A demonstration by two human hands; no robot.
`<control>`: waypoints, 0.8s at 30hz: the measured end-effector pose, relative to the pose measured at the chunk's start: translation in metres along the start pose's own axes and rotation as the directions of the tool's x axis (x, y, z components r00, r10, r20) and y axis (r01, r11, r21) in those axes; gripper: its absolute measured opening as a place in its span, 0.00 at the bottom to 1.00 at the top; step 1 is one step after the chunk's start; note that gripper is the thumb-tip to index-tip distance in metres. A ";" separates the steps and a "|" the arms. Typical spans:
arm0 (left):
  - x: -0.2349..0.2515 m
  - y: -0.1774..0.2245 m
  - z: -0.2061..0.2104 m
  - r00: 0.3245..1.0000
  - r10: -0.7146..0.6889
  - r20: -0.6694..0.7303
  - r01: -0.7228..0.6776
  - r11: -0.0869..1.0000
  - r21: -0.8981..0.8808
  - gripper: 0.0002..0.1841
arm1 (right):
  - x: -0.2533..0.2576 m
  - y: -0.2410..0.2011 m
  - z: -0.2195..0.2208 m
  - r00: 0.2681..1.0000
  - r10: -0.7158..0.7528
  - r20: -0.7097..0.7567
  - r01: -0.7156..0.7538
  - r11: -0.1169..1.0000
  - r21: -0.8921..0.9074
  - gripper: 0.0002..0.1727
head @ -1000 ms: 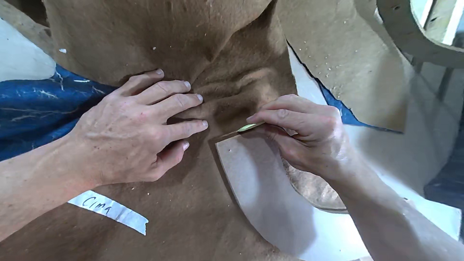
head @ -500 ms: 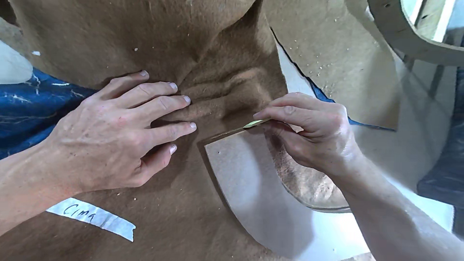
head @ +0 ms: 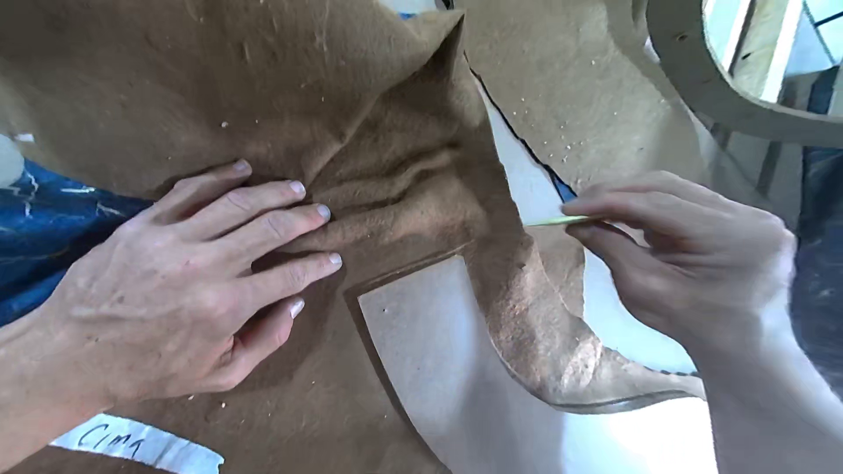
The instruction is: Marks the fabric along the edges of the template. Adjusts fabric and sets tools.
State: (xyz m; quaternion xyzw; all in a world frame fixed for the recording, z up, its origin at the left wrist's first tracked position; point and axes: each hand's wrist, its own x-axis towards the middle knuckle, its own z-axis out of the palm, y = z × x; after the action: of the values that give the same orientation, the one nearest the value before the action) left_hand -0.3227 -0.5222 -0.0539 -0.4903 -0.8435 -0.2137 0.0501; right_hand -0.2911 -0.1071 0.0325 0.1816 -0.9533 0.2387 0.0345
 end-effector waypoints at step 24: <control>0.000 0.004 0.001 0.998 -0.057 -0.013 0.056 0.997 -0.045 0.23 | -0.033 -0.075 0.094 0.884 0.283 -0.372 -0.297 0.955 0.019 0.17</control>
State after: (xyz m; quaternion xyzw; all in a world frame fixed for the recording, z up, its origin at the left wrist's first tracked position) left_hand -0.3193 -0.5205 -0.0535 -0.4656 -0.8517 -0.2372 0.0391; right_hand -0.2311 -0.2018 -0.0225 -0.0119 -0.9504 0.2525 0.1810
